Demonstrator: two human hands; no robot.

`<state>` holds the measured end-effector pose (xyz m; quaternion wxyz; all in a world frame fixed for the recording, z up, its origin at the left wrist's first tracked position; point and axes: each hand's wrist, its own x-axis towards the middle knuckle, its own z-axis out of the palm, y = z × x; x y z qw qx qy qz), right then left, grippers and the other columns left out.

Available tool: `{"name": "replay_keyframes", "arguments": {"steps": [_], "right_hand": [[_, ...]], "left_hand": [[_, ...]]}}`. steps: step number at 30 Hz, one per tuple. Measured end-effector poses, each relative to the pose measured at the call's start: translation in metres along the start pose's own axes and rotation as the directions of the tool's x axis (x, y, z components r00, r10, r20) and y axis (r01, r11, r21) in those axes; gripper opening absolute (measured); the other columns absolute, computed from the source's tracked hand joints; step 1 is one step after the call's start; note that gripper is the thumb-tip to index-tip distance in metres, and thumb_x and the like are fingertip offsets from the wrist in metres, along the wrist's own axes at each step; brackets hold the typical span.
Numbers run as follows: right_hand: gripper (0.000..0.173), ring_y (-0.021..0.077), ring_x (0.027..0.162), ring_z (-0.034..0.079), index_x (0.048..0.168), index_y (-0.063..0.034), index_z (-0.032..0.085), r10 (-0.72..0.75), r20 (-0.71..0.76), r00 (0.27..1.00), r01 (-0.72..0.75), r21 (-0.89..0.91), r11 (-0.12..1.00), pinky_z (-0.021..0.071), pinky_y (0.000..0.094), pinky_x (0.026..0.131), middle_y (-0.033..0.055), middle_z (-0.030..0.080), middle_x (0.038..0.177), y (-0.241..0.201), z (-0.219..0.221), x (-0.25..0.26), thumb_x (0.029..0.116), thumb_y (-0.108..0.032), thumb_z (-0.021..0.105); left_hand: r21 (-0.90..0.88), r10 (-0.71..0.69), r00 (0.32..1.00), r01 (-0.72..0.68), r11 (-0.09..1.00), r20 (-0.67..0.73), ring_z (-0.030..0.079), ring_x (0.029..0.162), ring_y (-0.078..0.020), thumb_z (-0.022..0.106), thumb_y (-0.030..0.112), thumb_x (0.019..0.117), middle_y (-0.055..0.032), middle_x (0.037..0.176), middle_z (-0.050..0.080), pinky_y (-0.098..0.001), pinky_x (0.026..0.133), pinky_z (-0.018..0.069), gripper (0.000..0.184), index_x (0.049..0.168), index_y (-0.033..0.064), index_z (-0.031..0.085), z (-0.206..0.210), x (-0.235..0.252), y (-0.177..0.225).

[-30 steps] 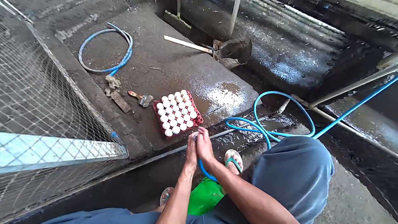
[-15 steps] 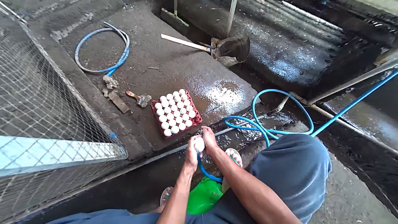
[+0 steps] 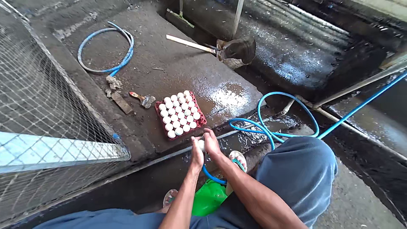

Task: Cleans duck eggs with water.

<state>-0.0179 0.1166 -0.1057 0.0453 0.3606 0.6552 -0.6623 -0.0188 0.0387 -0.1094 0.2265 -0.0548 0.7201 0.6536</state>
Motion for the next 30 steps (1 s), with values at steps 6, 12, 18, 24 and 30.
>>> {"name": "replay_keyframes", "arguments": {"steps": [6,12,18,24,30], "right_hand": [[0.054,0.0314,0.133,0.054,0.152,-0.0083,0.046,-0.074,0.096,0.993,0.072,0.028,0.997,0.0471,0.0501,0.107,0.0228,0.046,0.153,0.003,0.005,-0.005,0.0996,-0.018,0.053],[0.047,0.0308,0.118,0.063,0.148,-0.0043,0.047,-0.058,-0.015,0.998,0.059,0.064,0.996,0.0504,0.0527,0.098,0.0219,0.063,0.132,0.004,0.010,-0.015,0.1054,-0.021,0.041],[0.040,0.0243,0.093,0.062,0.132,-0.0040,0.056,0.233,0.106,0.967,-0.256,0.351,0.901,0.0523,0.0437,0.081,0.0157,0.063,0.108,0.005,0.001,0.013,0.1110,-0.031,0.036],[0.040,0.0269,0.120,0.064,0.135,-0.0030,0.063,-0.260,-0.057,0.964,0.255,-0.073,0.964,0.0491,0.0490,0.103,0.0171,0.067,0.130,0.000,0.005,-0.012,0.1042,-0.018,0.041],[0.035,0.0232,0.078,0.063,0.126,-0.0073,0.058,0.330,0.217,0.919,-0.395,0.463,0.794,0.0540,0.0418,0.066,0.0133,0.065,0.097,0.005,-0.002,0.013,0.1085,-0.032,0.041]], "left_hand": [[-0.060,-0.002,0.999,-0.001,0.998,-0.048,0.058,0.119,-0.0224,-0.003,0.041,0.1091,-0.0245,0.128,0.059,-0.0391,0.104,0.0452,0.079,0.133,-0.0096,0.053,-0.003,-0.003,-0.001],[-0.012,0.038,0.999,-0.039,0.999,-0.037,0.057,0.111,-0.0189,0.001,0.034,0.1100,-0.0202,0.119,0.060,-0.0348,0.100,0.0451,0.071,0.123,-0.0100,0.055,-0.002,-0.001,-0.001],[0.050,0.066,0.995,-0.070,0.996,0.071,0.057,0.072,-0.0080,0.038,0.025,0.1063,-0.0047,0.089,0.058,-0.0261,0.063,0.0501,0.034,0.116,-0.0015,0.056,-0.010,0.005,-0.014],[-0.102,0.062,0.998,-0.062,0.993,-0.004,0.054,0.123,-0.0160,0.026,0.018,0.1118,-0.0187,0.136,0.056,-0.0325,0.108,0.0428,0.044,0.138,-0.0071,0.050,-0.005,0.001,-0.005],[-0.157,0.117,0.993,-0.111,0.981,0.028,0.063,0.076,-0.0068,0.041,0.019,0.1006,-0.0014,0.087,0.065,-0.0259,0.068,0.0550,0.029,0.106,0.0001,0.062,-0.012,0.007,-0.021]]}}
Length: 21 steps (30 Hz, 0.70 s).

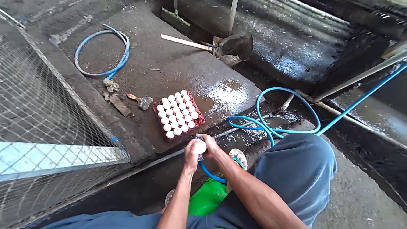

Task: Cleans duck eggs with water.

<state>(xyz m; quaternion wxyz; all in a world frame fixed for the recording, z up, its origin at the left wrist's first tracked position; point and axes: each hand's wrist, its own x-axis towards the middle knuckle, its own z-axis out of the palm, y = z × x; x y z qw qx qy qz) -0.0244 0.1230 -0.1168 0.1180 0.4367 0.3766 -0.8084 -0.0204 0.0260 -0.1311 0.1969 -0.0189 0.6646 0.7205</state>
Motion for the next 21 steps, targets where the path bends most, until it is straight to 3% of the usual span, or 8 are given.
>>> {"name": "replay_keyframes", "arguments": {"steps": [2,4,5,8,11,14,18,21], "right_hand": [[0.040,0.0196,0.077,0.064,0.128,-0.0059,0.058,-0.081,0.048,0.996,0.080,0.031,0.996,0.0540,0.0372,0.065,0.0115,0.067,0.097,-0.001,-0.001,0.001,0.1109,-0.032,0.032],[0.047,0.0196,0.108,0.064,0.137,-0.0013,0.056,-0.321,0.115,0.940,0.338,-0.207,0.918,0.0517,0.0391,0.092,0.0142,0.066,0.125,0.000,0.001,-0.006,0.1109,-0.023,0.024],[0.047,0.0242,0.121,0.061,0.140,-0.0005,0.056,-0.434,0.157,0.887,0.459,-0.392,0.797,0.0479,0.0443,0.103,0.0177,0.063,0.135,0.001,0.004,-0.014,0.1085,-0.019,0.027],[0.043,0.0316,0.122,0.064,0.142,-0.0028,0.057,-0.585,0.182,0.790,0.548,-0.638,0.541,0.0498,0.0493,0.105,0.0216,0.064,0.134,0.007,0.010,-0.029,0.1056,-0.020,0.043],[0.044,0.0341,0.112,0.066,0.149,-0.0078,0.047,-0.396,0.008,0.918,0.325,-0.586,0.742,0.0511,0.0541,0.096,0.0228,0.066,0.126,0.001,0.008,-0.013,0.1076,-0.018,0.039],[0.047,0.0356,0.108,0.065,0.153,-0.0106,0.042,-0.228,-0.124,0.966,0.141,-0.488,0.862,0.0519,0.0548,0.090,0.0252,0.064,0.124,0.002,-0.008,0.017,0.1059,-0.014,0.039],[0.042,0.0227,0.079,0.065,0.145,-0.0084,0.048,-0.006,0.089,0.996,0.062,-0.638,0.768,0.0552,0.0413,0.069,0.0171,0.067,0.106,0.011,-0.033,0.035,0.1043,-0.015,0.050],[0.036,0.0089,0.063,0.052,0.141,-0.0101,0.053,0.280,0.381,0.881,0.142,-0.777,0.613,0.0451,0.0280,0.056,0.0064,0.065,0.103,0.023,-0.039,0.034,0.1064,-0.015,0.049]], "left_hand": [[-0.104,-0.033,0.999,0.033,0.994,0.000,0.064,0.088,-0.0116,0.049,0.018,0.1008,-0.0081,0.100,0.064,-0.0295,0.078,0.0565,0.027,0.118,-0.0026,0.051,-0.001,0.003,-0.002],[-0.101,-0.071,0.995,0.064,0.993,-0.064,0.063,0.102,-0.0154,0.039,0.023,0.1101,-0.0147,0.114,0.063,-0.0340,0.092,0.0540,0.037,0.128,-0.0063,0.052,0.001,0.004,0.005],[-0.062,-0.099,0.992,0.095,0.994,-0.075,0.061,0.110,-0.0160,0.029,0.028,0.1127,-0.0168,0.124,0.062,-0.0349,0.099,0.0504,0.047,0.135,-0.0065,0.052,0.002,0.001,0.010],[0.049,-0.150,0.986,0.154,0.987,-0.079,0.059,0.112,-0.0128,0.015,0.034,0.1131,-0.0138,0.124,0.062,-0.0322,0.099,0.0482,0.058,0.134,-0.0029,0.054,0.008,-0.007,0.023],[0.146,-0.211,0.977,0.215,0.966,-0.041,0.062,0.100,-0.0196,0.018,0.035,0.1132,-0.0180,0.110,0.065,-0.0394,0.092,0.0506,0.061,0.123,-0.0068,0.061,0.001,-0.001,0.022],[-0.044,-0.255,0.964,0.259,0.965,0.081,0.050,0.048,-0.0063,0.015,0.037,0.1125,-0.0005,0.067,0.058,-0.0206,0.045,0.0453,0.055,0.096,0.0058,0.058,0.000,0.005,0.015],[-0.155,-0.270,0.916,0.325,0.933,0.296,0.056,0.059,-0.0077,0.022,0.034,0.1121,-0.0006,0.074,0.060,-0.0218,0.057,0.0514,0.046,0.110,0.0041,0.058,-0.018,0.021,0.010],[-0.138,-0.273,0.927,0.315,0.939,0.257,0.067,0.082,-0.0139,0.047,0.015,0.1034,-0.0066,0.094,0.065,-0.0313,0.078,0.0585,0.029,0.128,-0.0002,0.050,-0.038,0.035,0.003]]}}
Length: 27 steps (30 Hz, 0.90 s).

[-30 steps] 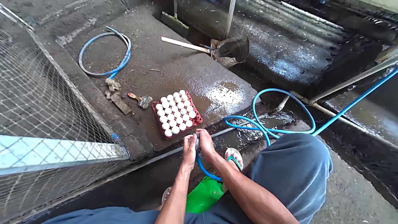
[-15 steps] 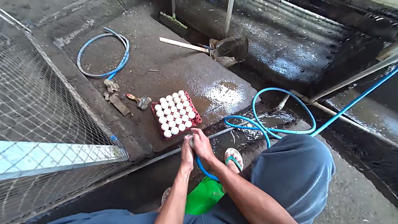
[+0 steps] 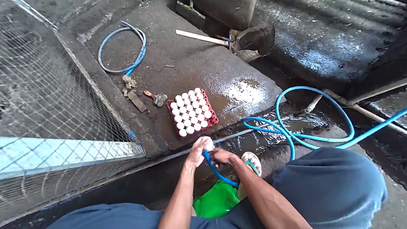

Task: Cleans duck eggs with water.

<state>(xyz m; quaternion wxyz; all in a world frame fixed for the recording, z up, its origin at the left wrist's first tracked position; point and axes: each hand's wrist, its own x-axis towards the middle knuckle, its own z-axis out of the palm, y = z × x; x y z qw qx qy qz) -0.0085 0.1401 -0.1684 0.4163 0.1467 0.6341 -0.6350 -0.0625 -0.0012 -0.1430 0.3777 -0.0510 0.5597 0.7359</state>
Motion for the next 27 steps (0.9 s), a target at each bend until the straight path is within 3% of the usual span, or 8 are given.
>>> {"name": "replay_keyframes", "arguments": {"steps": [2,5,9,12,17,20,22,27], "right_hand": [[0.040,0.0066,0.064,0.051,0.142,-0.0139,0.054,-0.011,0.137,0.990,0.013,-0.013,1.000,0.0413,0.0257,0.053,0.0050,0.067,0.119,0.006,0.008,0.010,0.1030,-0.008,0.050],[0.034,0.0068,0.065,0.051,0.137,-0.0100,0.056,-0.007,0.127,0.992,0.009,-0.017,1.000,0.0411,0.0255,0.054,0.0060,0.067,0.116,0.005,0.010,0.018,0.1028,-0.005,0.053],[0.031,0.0116,0.074,0.055,0.132,-0.0055,0.058,0.004,0.079,0.997,-0.001,-0.047,0.999,0.0460,0.0304,0.063,0.0096,0.065,0.113,0.005,0.009,0.018,0.1012,-0.006,0.055],[0.032,0.0165,0.084,0.061,0.132,-0.0058,0.059,0.019,0.080,0.997,-0.012,-0.082,0.997,0.0510,0.0364,0.072,0.0116,0.066,0.117,0.004,0.008,0.017,0.1010,-0.009,0.057],[0.030,0.0185,0.089,0.063,0.131,-0.0056,0.060,0.014,0.081,0.997,-0.006,-0.099,0.995,0.0526,0.0390,0.076,0.0120,0.066,0.118,0.005,0.003,0.013,0.1011,-0.009,0.057],[0.031,0.0206,0.100,0.065,0.131,-0.0044,0.060,0.005,0.073,0.997,0.002,-0.095,0.995,0.0527,0.0421,0.088,0.0129,0.066,0.121,0.006,-0.002,0.008,0.1004,-0.009,0.057],[0.032,0.0216,0.108,0.065,0.132,-0.0048,0.061,0.003,0.066,0.998,0.003,-0.102,0.995,0.0519,0.0432,0.095,0.0127,0.066,0.125,0.006,-0.003,0.003,0.1006,-0.009,0.056],[0.033,0.0216,0.112,0.064,0.132,-0.0065,0.062,0.001,0.052,0.999,0.004,-0.111,0.994,0.0507,0.0437,0.099,0.0115,0.066,0.126,0.009,-0.003,-0.012,0.0993,-0.008,0.055]], "left_hand": [[0.024,0.012,0.999,-0.010,1.000,-0.052,0.066,0.094,-0.0188,0.054,0.005,0.0978,-0.0129,0.110,0.063,-0.0362,0.087,0.0579,0.042,0.138,-0.0029,0.043,-0.017,0.012,0.003],[0.111,0.070,0.965,-0.042,0.993,-0.254,0.065,0.098,-0.0224,0.053,-0.002,0.0976,-0.0199,0.119,0.060,-0.0377,0.087,0.0567,0.046,0.142,-0.0051,0.040,-0.039,0.042,0.014],[0.222,0.123,0.878,-0.020,0.975,-0.462,0.065,0.102,-0.0305,0.062,0.005,0.0985,-0.0262,0.126,0.058,-0.0436,0.085,0.0580,0.045,0.139,-0.0062,0.045,-0.080,0.092,0.029],[0.268,0.122,0.850,0.023,0.963,-0.512,0.066,0.104,-0.0325,0.068,0.007,0.0965,-0.0271,0.128,0.057,-0.0450,0.086,0.0588,0.051,0.141,-0.0049,0.044,-0.101,0.118,0.042],[0.318,0.253,0.785,-0.075,0.945,-0.566,0.064,0.098,-0.0296,0.072,0.001,0.0901,-0.0250,0.121,0.058,-0.0435,0.086,0.0569,0.055,0.138,-0.0038,0.044,-0.120,0.154,0.060],[0.364,0.320,0.740,-0.109,0.925,-0.592,0.064,0.104,-0.0311,0.075,0.008,0.0892,-0.0248,0.125,0.059,-0.0460,0.090,0.0557,0.062,0.142,-0.0005,0.042,-0.139,0.180,0.083],[0.413,0.366,0.705,-0.114,0.904,-0.607,0.064,0.110,-0.0319,0.076,0.014,0.0903,-0.0248,0.126,0.061,-0.0472,0.095,0.0546,0.060,0.140,-0.0019,0.047,-0.154,0.201,0.102],[0.566,0.401,0.657,0.048,0.823,-0.639,0.060,0.118,-0.0355,0.079,0.011,0.0859,-0.0257,0.127,0.062,-0.0508,0.102,0.0485,0.060,0.138,-0.0027,0.052,-0.169,0.242,0.130]]}}
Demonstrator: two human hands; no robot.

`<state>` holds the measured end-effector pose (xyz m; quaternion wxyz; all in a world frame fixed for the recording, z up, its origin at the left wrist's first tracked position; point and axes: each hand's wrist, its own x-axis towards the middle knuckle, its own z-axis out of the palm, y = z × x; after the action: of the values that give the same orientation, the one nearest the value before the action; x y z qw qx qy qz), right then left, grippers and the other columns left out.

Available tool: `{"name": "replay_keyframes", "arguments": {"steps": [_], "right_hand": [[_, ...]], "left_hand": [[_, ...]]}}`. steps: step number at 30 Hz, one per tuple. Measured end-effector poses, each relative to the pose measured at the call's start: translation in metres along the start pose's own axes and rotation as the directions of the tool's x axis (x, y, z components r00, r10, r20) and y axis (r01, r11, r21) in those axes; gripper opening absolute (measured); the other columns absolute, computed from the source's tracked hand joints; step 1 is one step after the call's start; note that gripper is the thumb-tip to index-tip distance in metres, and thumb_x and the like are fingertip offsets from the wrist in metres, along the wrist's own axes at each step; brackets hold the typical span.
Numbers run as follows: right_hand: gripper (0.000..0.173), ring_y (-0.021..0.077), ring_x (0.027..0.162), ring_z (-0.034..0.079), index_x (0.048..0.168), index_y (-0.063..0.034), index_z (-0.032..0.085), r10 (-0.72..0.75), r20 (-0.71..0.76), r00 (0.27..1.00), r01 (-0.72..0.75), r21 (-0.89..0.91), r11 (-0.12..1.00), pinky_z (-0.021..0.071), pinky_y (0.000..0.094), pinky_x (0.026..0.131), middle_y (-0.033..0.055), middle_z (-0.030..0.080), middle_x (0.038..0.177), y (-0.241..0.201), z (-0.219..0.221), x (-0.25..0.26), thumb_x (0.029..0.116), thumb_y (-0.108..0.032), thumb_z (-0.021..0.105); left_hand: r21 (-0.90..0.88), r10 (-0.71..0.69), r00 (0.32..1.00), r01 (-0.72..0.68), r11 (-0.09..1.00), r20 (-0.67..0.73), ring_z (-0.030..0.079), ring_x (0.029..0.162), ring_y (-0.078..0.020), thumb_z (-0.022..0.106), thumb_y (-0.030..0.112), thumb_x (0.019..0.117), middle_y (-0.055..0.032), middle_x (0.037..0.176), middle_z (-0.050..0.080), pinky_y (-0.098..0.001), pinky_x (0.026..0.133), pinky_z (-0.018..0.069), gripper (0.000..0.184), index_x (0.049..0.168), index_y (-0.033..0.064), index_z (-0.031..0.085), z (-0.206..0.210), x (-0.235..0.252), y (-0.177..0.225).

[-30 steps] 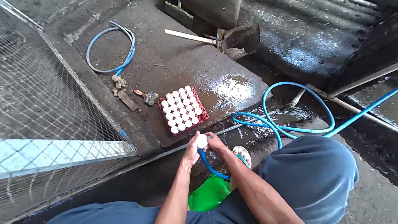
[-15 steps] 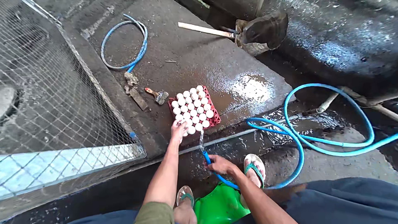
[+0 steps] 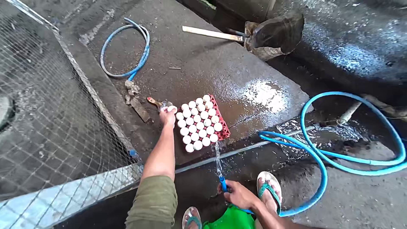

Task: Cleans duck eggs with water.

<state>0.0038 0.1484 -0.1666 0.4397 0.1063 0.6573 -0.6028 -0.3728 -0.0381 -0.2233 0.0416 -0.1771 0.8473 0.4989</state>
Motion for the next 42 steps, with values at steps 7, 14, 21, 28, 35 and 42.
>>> {"name": "replay_keyframes", "arguments": {"steps": [7,14,21,28,35,42], "right_hand": [[0.035,0.0239,0.110,0.066,0.132,-0.0098,0.063,0.019,-0.009,1.000,-0.019,-0.016,1.000,0.0513,0.0477,0.096,0.0115,0.068,0.125,0.002,-0.002,-0.011,0.0982,-0.009,0.056],[0.035,0.0219,0.110,0.065,0.133,-0.0121,0.062,0.032,-0.007,0.999,-0.033,-0.042,0.999,0.0512,0.0466,0.096,0.0094,0.068,0.124,0.000,-0.008,-0.004,0.0986,-0.011,0.055],[0.034,0.0244,0.115,0.065,0.133,-0.0126,0.061,0.071,0.008,0.997,-0.070,-0.087,0.994,0.0503,0.0502,0.099,0.0105,0.068,0.125,-0.005,-0.010,0.003,0.0999,-0.015,0.055],[0.034,0.0266,0.113,0.065,0.133,-0.0120,0.061,0.064,0.011,0.998,-0.062,-0.124,0.990,0.0504,0.0523,0.098,0.0124,0.067,0.123,-0.005,-0.006,0.007,0.1001,-0.016,0.055],[0.034,0.0291,0.115,0.065,0.133,-0.0100,0.061,0.037,-0.007,0.999,-0.038,-0.145,0.989,0.0495,0.0539,0.099,0.0137,0.068,0.124,-0.004,-0.004,0.014,0.1002,-0.017,0.056],[0.033,0.0312,0.113,0.065,0.132,-0.0087,0.061,0.049,0.006,0.999,-0.047,-0.181,0.982,0.0492,0.0557,0.098,0.0163,0.068,0.122,-0.008,-0.002,0.021,0.1009,-0.017,0.056]], "left_hand": [[0.373,0.025,0.998,-0.045,0.927,0.059,0.055,0.128,-0.0418,0.082,0.020,0.0846,-0.0265,0.130,0.061,-0.0578,0.110,0.0411,0.058,0.133,-0.0013,0.059,0.023,0.030,-0.014],[0.437,0.070,0.982,-0.141,0.888,0.174,0.049,0.138,-0.0396,0.052,0.036,0.1050,-0.0222,0.144,0.056,-0.0593,0.114,0.0368,0.051,0.146,0.0052,0.053,0.006,0.015,-0.011],[0.718,0.078,0.850,-0.486,0.499,0.521,0.051,0.132,-0.0401,0.070,0.049,0.0921,-0.0216,0.134,0.061,-0.0593,0.109,0.0381,0.058,0.127,0.0030,0.067,0.008,-0.089,-0.030],[0.837,-0.112,0.900,-0.338,0.431,0.421,0.047,0.135,-0.0405,0.074,0.040,0.0906,-0.0253,0.137,0.056,-0.0591,0.110,0.0376,0.052,0.120,-0.0026,0.068,0.034,-0.085,-0.016],[0.843,-0.084,0.917,-0.317,0.434,0.389,0.048,0.137,-0.0333,0.077,0.048,0.0839,-0.0173,0.139,0.058,-0.0553,0.112,0.0359,0.061,0.124,0.0023,0.068,0.031,-0.084,-0.021],[0.741,0.091,0.926,-0.349,0.574,0.366,0.043,0.138,-0.0364,0.082,0.049,0.0774,-0.0182,0.144,0.052,-0.0597,0.111,0.0336,0.066,0.125,0.0056,0.068,0.013,-0.100,-0.017]]}}
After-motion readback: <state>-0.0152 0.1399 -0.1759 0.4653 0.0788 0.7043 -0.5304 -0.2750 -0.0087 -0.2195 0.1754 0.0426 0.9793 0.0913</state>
